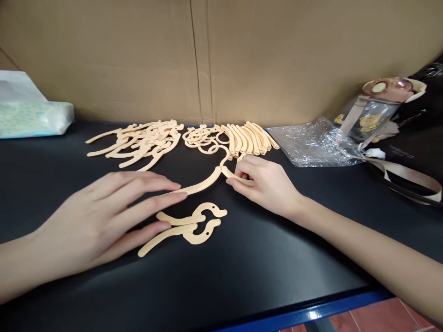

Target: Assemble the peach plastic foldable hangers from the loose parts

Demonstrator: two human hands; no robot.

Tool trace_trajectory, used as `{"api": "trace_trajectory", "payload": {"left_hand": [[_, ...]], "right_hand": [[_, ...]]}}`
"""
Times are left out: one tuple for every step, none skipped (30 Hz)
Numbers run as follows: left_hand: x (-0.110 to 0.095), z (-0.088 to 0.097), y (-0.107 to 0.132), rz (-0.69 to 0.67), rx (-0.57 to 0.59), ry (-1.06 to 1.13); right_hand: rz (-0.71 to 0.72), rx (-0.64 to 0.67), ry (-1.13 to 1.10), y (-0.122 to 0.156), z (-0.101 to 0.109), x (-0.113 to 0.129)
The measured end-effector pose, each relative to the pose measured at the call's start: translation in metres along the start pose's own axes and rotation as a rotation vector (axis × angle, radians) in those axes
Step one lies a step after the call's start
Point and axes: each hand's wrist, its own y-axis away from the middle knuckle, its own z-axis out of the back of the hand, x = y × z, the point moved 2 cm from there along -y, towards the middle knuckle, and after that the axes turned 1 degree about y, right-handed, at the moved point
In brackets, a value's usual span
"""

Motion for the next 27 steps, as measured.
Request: {"api": "trace_trajectory", "payload": {"left_hand": [[-0.003, -0.001, -0.001, -0.019, 0.023, 0.022], [-0.007, -0.002, -0.001, -0.038, 0.039, 0.043], [-0.009, -0.004, -0.001, -0.056, 0.05, 0.062], [-0.011, -0.005, -0.001, -0.072, 0.058, 0.077], [-0.012, -0.006, -0.001, -0.084, 0.068, 0.088], [-0.012, -0.007, -0.001, -0.1, 0.078, 0.094], [-0.012, -0.008, 0.0, -0.118, 0.093, 0.095], [-0.011, -0.009, 0.001, -0.13, 0.105, 0.092], [-0.01, -0.009, 0.002, -0.141, 0.112, 0.087], [-0.009, -0.009, 0.003, -0.148, 0.113, 0.081], [-0.009, -0.009, 0.004, -0.154, 0.107, 0.077], [-0.009, -0.008, 0.005, -0.159, 0.096, 0.073], [-0.008, -0.008, 0.005, -0.161, 0.087, 0.069], [-0.009, -0.008, 0.005, -0.165, 0.079, 0.063], [-0.009, -0.007, 0.005, -0.17, 0.074, 0.057], [-0.009, -0.007, 0.004, -0.174, 0.07, 0.05], [-0.008, -0.006, 0.004, -0.179, 0.07, 0.046], [-0.008, -0.005, 0.003, -0.18, 0.073, 0.044], [-0.007, -0.004, 0.002, -0.176, 0.076, 0.047], [-0.006, -0.003, 0.002, -0.166, 0.077, 0.053], [-0.005, -0.002, 0.002, -0.145, 0.073, 0.059], [-0.004, -0.001, 0.003, -0.113, 0.063, 0.065], [-0.002, 0.0, 0.004, -0.075, 0.047, 0.071], [-0.001, 0.001, 0.005, -0.037, 0.027, 0.08], [0.0, 0.001, 0.006, -0.003, 0.013, 0.095], [0.001, 0.0, 0.006, 0.025, 0.005, 0.115], [0.001, -0.001, 0.007, 0.048, 0.002, 0.14]], "right_hand": [[0.005, -0.002, 0.008, 0.0, 0.0, 0.0], [0.005, -0.001, 0.016, 0.0, -0.001, -0.001], [-0.001, 0.0, 0.025, 0.0, -0.001, -0.001], [-0.009, 0.003, 0.035, 0.0, -0.002, -0.001], [-0.016, 0.008, 0.044, -0.001, -0.002, -0.001], [-0.023, 0.011, 0.051, -0.001, -0.003, -0.001], [-0.028, 0.012, 0.057, -0.001, -0.003, -0.002], [-0.031, 0.013, 0.063, -0.002, -0.004, -0.002], [-0.034, 0.011, 0.068, -0.002, -0.004, -0.002], [-0.038, 0.009, 0.072, -0.002, -0.004, -0.002], [-0.045, 0.008, 0.075, -0.002, -0.004, -0.002], [-0.052, 0.01, 0.078, -0.002, -0.003, -0.002], [-0.059, 0.014, 0.079, -0.002, -0.003, -0.002], [-0.064, 0.017, 0.079, -0.002, -0.003, -0.002], [-0.065, 0.023, 0.08, -0.001, -0.003, -0.002], [-0.062, 0.029, 0.081, -0.001, -0.003, -0.001], [-0.054, 0.033, 0.082, -0.001, -0.004, -0.001], [-0.046, 0.031, 0.084, -0.001, -0.004, -0.001], [-0.034, 0.024, 0.087, 0.0, -0.004, -0.001], [-0.018, 0.005, 0.09, 0.0, -0.004, -0.001], [0.005, -0.029, 0.091, 0.0, -0.003, 0.0], [0.035, -0.072, 0.094, 0.0, -0.002, 0.001], [0.072, -0.117, 0.097, 0.001, 0.0, 0.003], [0.115, -0.158, 0.097, 0.002, 0.002, 0.006], [0.16, -0.186, 0.086, 0.003, 0.005, 0.011], [0.203, -0.196, 0.06, 0.005, 0.007, 0.016], [0.239, -0.187, 0.017, 0.007, 0.009, 0.022]]}}
